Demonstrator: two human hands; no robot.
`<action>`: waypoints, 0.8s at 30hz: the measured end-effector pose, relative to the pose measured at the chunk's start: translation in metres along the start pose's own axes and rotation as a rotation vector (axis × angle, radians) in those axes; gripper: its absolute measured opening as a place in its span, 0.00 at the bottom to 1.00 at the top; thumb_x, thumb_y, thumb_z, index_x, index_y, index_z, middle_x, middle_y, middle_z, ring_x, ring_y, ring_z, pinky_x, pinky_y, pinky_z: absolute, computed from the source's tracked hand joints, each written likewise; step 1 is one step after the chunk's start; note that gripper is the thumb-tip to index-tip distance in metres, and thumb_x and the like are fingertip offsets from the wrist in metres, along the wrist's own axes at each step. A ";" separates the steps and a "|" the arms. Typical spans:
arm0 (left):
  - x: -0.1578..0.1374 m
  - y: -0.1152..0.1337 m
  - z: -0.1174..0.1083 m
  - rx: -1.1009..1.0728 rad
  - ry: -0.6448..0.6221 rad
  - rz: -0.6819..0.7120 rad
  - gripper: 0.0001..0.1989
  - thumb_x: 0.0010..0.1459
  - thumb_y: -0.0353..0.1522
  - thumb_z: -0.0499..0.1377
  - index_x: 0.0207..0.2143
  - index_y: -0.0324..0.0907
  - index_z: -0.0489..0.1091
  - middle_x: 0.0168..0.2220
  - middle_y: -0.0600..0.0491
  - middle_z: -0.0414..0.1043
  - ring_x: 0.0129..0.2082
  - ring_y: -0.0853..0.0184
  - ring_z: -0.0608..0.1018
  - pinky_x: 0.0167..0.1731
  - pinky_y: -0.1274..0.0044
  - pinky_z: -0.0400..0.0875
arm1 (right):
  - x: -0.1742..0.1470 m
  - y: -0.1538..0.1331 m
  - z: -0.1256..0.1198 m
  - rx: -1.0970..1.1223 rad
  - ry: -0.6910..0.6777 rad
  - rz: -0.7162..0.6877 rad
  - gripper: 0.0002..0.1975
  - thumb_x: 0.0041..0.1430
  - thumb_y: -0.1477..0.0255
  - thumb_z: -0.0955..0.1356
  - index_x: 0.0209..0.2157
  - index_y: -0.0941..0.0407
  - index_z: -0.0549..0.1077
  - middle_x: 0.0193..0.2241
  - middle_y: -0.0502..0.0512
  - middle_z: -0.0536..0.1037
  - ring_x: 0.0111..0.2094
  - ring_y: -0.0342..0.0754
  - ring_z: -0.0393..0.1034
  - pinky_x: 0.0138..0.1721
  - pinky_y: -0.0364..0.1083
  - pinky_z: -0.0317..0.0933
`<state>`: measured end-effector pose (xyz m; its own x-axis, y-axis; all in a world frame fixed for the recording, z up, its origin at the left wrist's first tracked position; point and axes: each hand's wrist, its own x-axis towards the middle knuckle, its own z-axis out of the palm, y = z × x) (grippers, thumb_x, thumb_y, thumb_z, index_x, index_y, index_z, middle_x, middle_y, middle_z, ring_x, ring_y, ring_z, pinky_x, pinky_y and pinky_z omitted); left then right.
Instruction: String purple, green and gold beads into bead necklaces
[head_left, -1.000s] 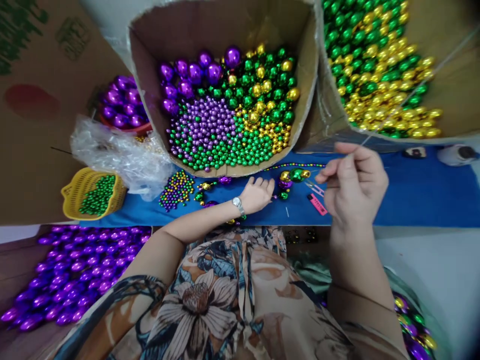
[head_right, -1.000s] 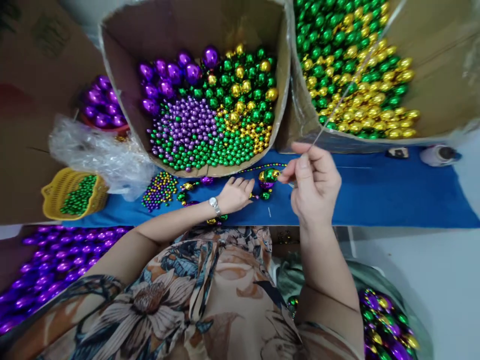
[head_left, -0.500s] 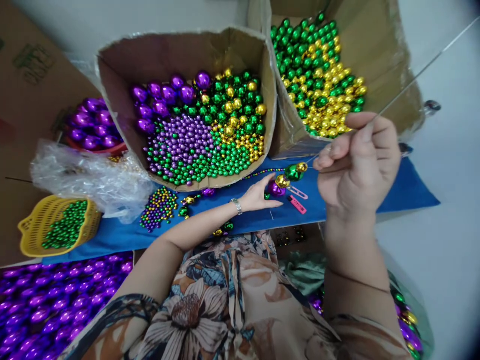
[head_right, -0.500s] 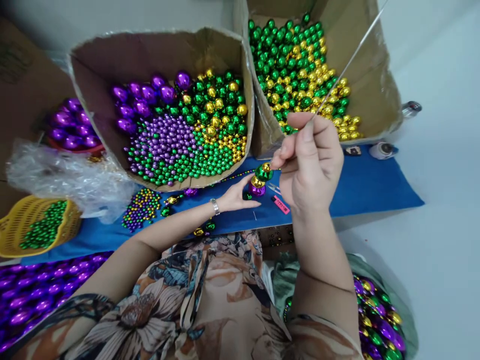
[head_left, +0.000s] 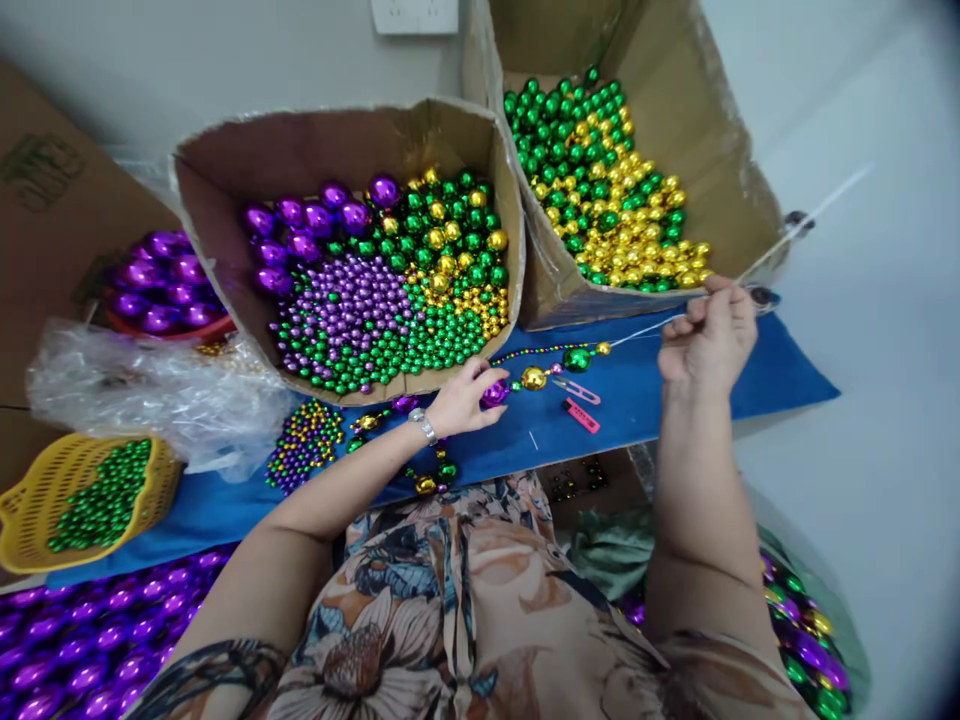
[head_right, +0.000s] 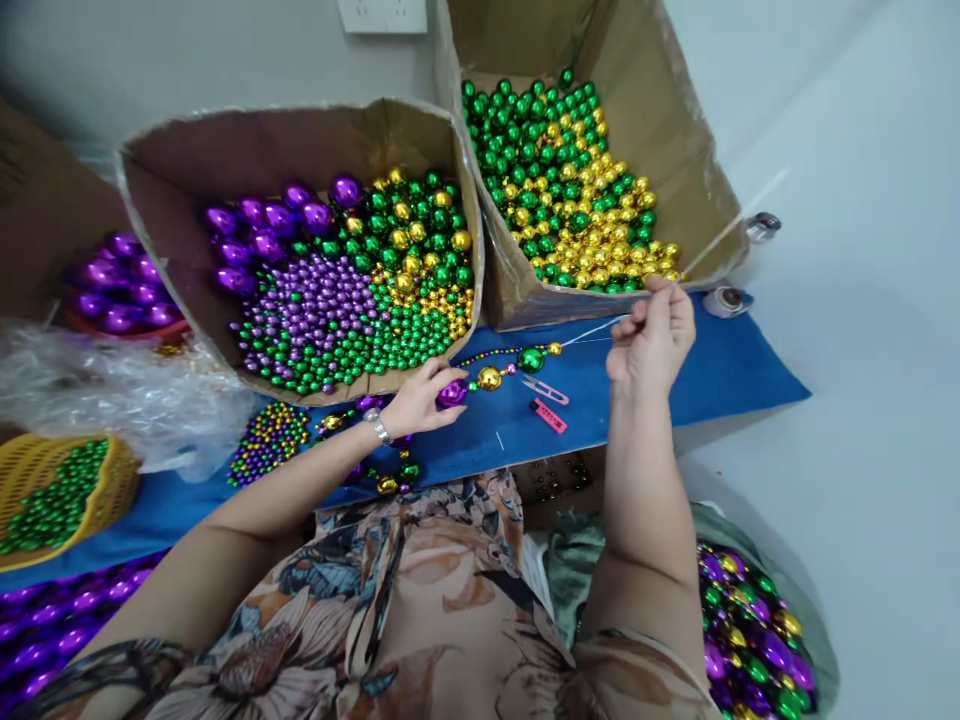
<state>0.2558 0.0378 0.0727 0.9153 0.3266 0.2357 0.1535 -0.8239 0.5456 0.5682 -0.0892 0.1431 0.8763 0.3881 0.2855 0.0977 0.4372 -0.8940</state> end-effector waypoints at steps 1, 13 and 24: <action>-0.003 -0.001 0.002 0.097 -0.049 0.030 0.25 0.58 0.39 0.58 0.56 0.40 0.65 0.50 0.41 0.64 0.46 0.57 0.73 0.42 0.66 0.74 | 0.005 0.004 -0.012 0.006 0.052 0.007 0.05 0.63 0.66 0.65 0.33 0.51 0.64 0.15 0.37 0.57 0.11 0.34 0.45 0.12 0.38 0.38; -0.028 -0.008 0.013 0.407 -0.306 0.403 0.09 0.57 0.25 0.57 0.39 0.42 0.74 0.55 0.45 0.69 0.64 0.50 0.62 0.62 0.50 0.52 | 0.015 -0.027 -0.032 -0.073 0.338 -0.144 0.12 0.66 0.76 0.58 0.31 0.53 0.68 0.15 0.39 0.60 0.12 0.34 0.51 0.14 0.36 0.42; -0.035 0.005 -0.018 0.125 -0.234 0.317 0.19 0.64 0.43 0.53 0.28 0.40 0.73 0.29 0.48 0.74 0.40 0.62 0.78 0.51 0.67 0.68 | -0.120 -0.006 0.071 -0.360 -0.379 0.009 0.13 0.65 0.62 0.63 0.45 0.54 0.72 0.21 0.44 0.67 0.21 0.38 0.63 0.24 0.39 0.60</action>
<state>0.2174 0.0308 0.0815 0.9822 -0.0545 0.1795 -0.1188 -0.9214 0.3700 0.4286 -0.0810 0.1386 0.6520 0.6863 0.3223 0.3052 0.1515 -0.9402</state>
